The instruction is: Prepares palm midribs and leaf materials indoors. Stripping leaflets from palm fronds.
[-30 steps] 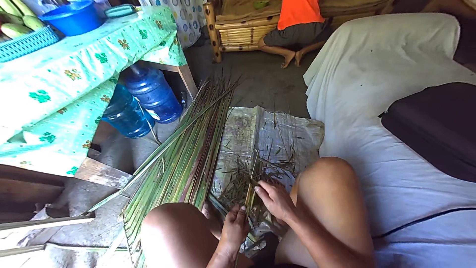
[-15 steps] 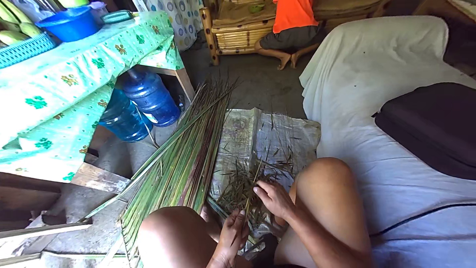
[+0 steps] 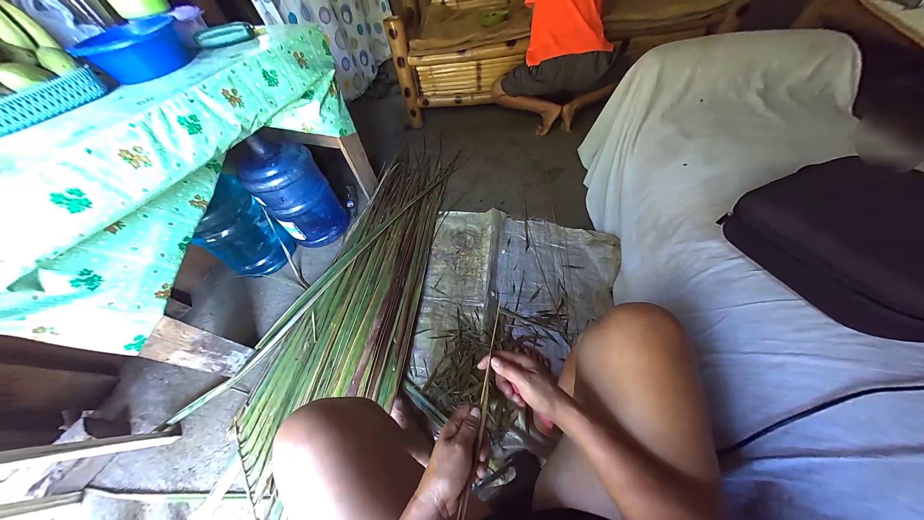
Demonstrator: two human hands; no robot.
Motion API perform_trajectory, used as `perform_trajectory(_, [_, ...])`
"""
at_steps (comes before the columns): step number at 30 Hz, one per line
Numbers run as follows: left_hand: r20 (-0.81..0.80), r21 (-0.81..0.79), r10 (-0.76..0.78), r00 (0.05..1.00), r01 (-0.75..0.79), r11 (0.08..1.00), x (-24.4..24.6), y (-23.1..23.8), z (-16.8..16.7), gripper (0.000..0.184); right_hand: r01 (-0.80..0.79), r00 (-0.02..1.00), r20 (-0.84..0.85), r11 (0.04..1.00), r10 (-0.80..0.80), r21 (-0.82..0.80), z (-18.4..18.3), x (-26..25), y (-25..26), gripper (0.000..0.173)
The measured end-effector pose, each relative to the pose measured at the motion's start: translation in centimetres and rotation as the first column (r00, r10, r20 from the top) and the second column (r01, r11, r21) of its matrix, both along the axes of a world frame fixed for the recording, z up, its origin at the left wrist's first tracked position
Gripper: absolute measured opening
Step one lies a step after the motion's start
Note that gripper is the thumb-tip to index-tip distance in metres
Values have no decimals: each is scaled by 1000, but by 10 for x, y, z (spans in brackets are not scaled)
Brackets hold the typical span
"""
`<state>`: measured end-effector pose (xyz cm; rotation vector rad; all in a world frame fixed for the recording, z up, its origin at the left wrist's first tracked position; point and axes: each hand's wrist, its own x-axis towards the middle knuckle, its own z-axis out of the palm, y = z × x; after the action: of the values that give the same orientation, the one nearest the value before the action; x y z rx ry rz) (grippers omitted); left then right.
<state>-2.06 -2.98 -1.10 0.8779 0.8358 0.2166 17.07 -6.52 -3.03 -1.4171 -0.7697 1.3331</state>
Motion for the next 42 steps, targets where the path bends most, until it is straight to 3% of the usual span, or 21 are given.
perform_trajectory(3, [4, 4, -11, 1000, 11, 1000, -3, -2, -1, 31, 19, 989, 148, 1000, -20, 8, 0, 9, 4, 34])
perform_trajectory(7, [-86, 83, 111, 990, -103, 991, 4, 4, -4, 29, -311, 850, 448, 950, 277, 2, 3, -3, -11, 36])
perform_trajectory(10, [-134, 159, 174, 976, -152, 975, 6, 6, -7, 28, -487, 713, 605, 871, 355, 63, -3, -20, -22, 40])
perform_trajectory(13, [-138, 170, 178, 974, -154, 973, 6, 6, -6, 29, -467, 598, 758, 882, 261, 64, -6, -23, -20, 43])
perform_trajectory(15, [-117, 121, 157, 981, -142, 982, 6, 5, -4, 28, -370, 563, 796, 929, 222, 2, -6, -15, -14, 44])
perform_trajectory(18, [-90, 60, 132, 987, -127, 990, 5, 2, -4, 27, -162, 613, 761, 976, 213, -143, 0, 4, 0, 46])
perform_trajectory(20, [-91, 59, 119, 989, -114, 992, 6, 3, -4, 28, -127, 663, 725, 982, 188, -138, 3, 11, 2, 45])
perform_trajectory(24, [-60, 57, 148, 987, -145, 988, 7, 8, -5, 30, -383, 730, 628, 922, 270, 49, 1, -8, -11, 41])
perform_trajectory(28, [-45, 45, 176, 983, -174, 984, 4, 5, -6, 29, -465, 644, 716, 881, 269, 87, -6, -17, -15, 42])
perform_trajectory(32, [-47, 16, 137, 989, -137, 990, 2, 2, -4, 29, -272, 551, 804, 959, 223, -80, -4, 1, -2, 45])
perform_trajectory(34, [-38, 11, 112, 993, -112, 994, 0, 0, -4, 28, -111, 587, 787, 982, 191, -155, 0, 11, 5, 46])
perform_trajectory(36, [-30, 8, 94, 995, -94, 996, -1, 1, -4, 29, -57, 643, 751, 987, 149, -148, 2, 18, 7, 45])
perform_trajectory(40, [-15, -32, 119, 993, -120, 992, 3, 6, -2, 32, -287, 768, 610, 956, 192, 61, -1, -1, -6, 41])
perform_trajectory(42, [-1, -49, 124, 992, -124, 991, 3, 6, -1, 33, -367, 781, 581, 921, 231, 127, -6, -12, -10, 40])
